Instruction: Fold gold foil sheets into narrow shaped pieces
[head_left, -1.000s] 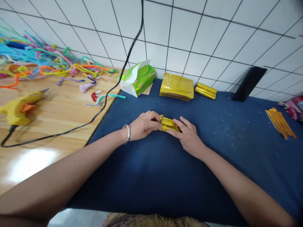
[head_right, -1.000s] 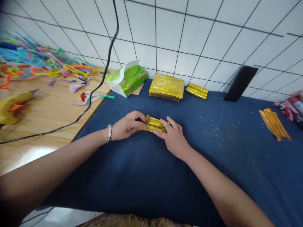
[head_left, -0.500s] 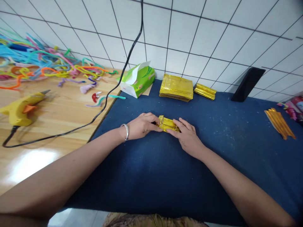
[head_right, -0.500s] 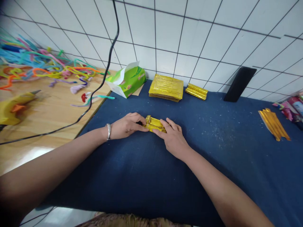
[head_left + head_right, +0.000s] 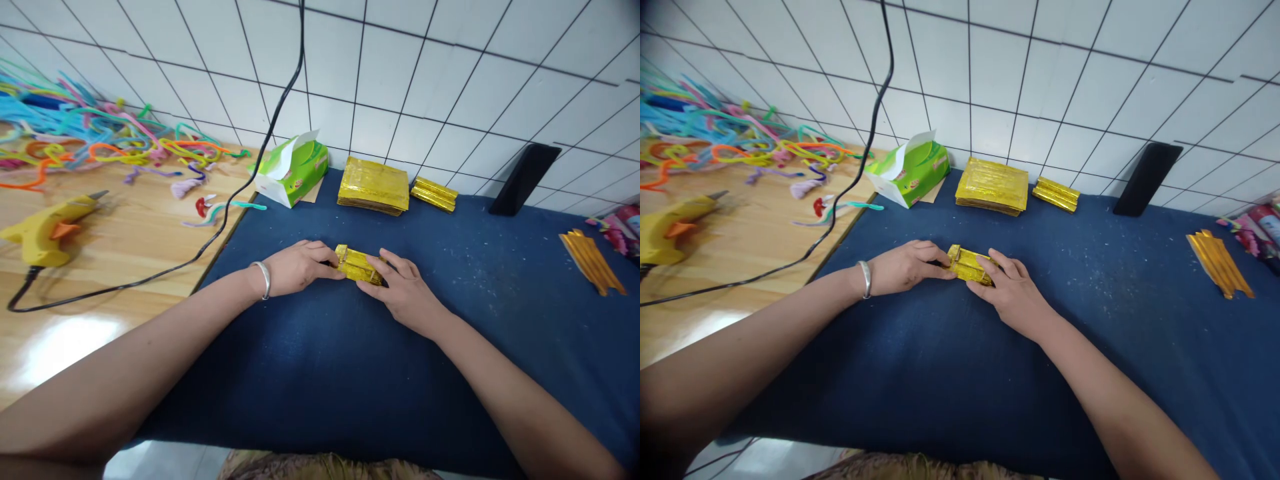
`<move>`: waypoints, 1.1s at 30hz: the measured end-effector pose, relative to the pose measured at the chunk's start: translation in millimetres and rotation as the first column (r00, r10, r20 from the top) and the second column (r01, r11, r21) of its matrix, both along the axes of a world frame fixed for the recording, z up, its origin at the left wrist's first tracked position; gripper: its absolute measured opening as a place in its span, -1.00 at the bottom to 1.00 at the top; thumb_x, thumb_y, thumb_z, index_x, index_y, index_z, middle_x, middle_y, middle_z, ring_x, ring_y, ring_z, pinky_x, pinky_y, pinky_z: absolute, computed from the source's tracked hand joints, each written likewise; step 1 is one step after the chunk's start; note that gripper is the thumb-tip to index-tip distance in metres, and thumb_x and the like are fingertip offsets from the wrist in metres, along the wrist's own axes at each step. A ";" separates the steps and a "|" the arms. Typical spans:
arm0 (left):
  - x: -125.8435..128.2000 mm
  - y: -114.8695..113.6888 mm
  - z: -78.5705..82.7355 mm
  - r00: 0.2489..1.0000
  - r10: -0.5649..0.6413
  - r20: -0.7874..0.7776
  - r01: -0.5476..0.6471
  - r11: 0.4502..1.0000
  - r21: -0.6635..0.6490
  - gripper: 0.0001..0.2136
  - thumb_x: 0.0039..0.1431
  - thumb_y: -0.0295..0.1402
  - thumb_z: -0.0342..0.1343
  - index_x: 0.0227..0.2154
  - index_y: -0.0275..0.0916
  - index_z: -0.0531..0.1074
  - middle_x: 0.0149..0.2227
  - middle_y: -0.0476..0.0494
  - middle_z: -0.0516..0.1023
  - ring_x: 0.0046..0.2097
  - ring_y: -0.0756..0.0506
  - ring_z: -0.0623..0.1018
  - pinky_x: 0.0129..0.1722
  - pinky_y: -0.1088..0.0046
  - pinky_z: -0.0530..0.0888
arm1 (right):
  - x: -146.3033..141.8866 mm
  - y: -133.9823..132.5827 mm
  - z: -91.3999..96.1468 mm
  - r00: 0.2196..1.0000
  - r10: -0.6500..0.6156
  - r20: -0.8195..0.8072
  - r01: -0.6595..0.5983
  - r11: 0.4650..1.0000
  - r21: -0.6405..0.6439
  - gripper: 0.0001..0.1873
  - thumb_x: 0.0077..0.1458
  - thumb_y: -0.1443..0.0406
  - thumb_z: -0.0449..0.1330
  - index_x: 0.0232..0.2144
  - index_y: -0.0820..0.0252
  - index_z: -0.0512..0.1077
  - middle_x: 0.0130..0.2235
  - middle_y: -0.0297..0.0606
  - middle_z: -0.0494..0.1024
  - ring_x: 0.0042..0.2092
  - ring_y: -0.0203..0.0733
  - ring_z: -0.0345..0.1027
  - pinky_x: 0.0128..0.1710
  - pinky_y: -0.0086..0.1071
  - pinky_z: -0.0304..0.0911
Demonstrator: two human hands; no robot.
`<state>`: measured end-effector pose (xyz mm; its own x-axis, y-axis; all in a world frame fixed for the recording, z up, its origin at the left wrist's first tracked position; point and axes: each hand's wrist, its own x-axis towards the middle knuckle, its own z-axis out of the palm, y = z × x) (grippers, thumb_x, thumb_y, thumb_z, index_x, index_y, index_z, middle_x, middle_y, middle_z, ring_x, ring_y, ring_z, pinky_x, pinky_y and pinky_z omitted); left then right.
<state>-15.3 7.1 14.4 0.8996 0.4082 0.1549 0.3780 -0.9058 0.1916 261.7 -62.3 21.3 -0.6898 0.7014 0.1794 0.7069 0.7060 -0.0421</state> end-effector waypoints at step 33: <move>3.5 -3.5 -3.0 0.998 0.034 0.045 -0.033 0.999 -0.010 -0.58 0.10 -0.58 -0.05 -0.05 0.01 0.39 -0.11 -0.06 0.45 -0.09 -0.06 0.37 -0.08 0.37 0.27 | 6.9 7.9 -8.3 0.944 -0.053 -0.326 0.013 0.992 -0.125 -0.86 0.13 0.34 0.07 -0.32 0.18 0.44 -0.31 -0.24 0.47 -0.21 -0.22 0.26 -0.13 -0.25 0.18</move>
